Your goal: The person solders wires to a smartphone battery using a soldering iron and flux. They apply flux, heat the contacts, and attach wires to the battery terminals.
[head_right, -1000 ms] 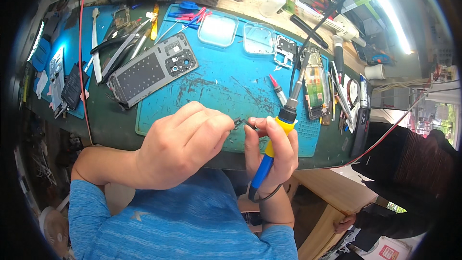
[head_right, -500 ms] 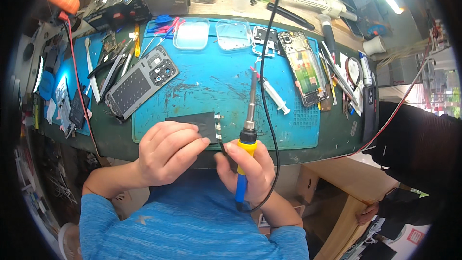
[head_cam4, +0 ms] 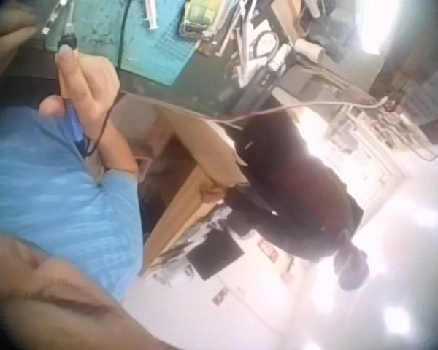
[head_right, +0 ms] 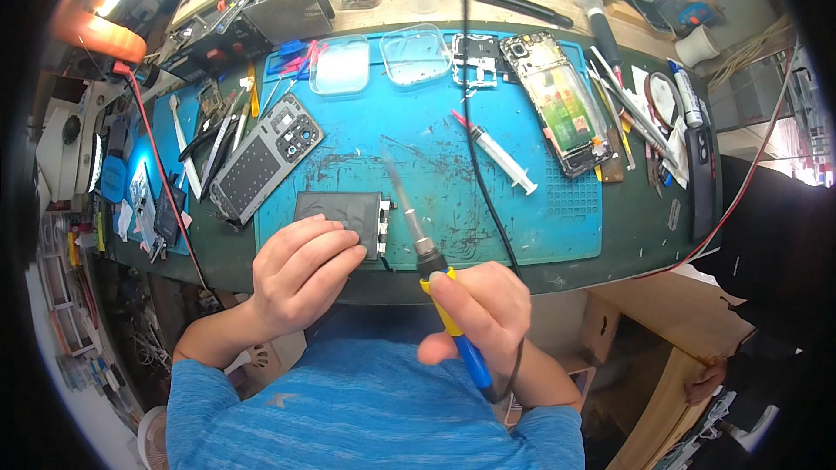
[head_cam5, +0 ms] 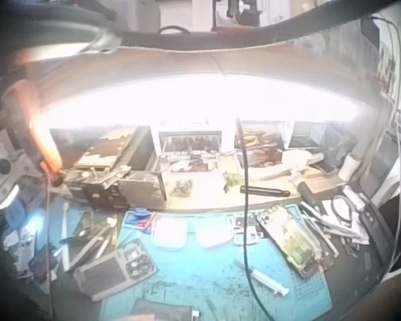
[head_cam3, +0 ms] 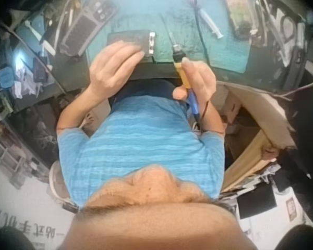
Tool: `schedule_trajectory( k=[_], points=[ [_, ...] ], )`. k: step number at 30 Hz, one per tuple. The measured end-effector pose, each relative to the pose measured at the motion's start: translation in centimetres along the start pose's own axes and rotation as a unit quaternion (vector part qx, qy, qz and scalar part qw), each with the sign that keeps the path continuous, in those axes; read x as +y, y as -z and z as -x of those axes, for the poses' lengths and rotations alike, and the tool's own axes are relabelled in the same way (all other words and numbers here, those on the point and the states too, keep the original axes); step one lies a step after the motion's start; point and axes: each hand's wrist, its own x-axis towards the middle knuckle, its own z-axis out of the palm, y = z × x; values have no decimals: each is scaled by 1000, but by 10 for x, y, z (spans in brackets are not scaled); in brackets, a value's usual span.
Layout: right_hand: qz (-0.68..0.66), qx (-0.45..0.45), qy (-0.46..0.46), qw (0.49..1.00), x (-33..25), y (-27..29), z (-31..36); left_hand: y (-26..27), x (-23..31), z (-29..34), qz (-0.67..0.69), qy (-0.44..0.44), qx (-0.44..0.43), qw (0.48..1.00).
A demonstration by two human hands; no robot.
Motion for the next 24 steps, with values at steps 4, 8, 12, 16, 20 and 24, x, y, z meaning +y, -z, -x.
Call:
schedule_trajectory(
  k=[4,8,12,16,20,24],
  points=[
    [9,23,-56,998,-6,5,8,-3,1,0,-22,-10,14,1000],
    [52,23,-99,993,-10,1,8,6,4,3,-42,29,14,999],
    [44,15,-91,995,-4,1,10,22,15,21,-68,96,-41,992],
    [30,-3,-74,997,-6,4,6,7,21,45,7,142,69,987],
    [30,-2,-62,998,-4,2,11,4,30,60,51,183,115,975],
    [47,12,-54,997,-2,-2,13,18,31,63,1,195,54,979]
  ],
)
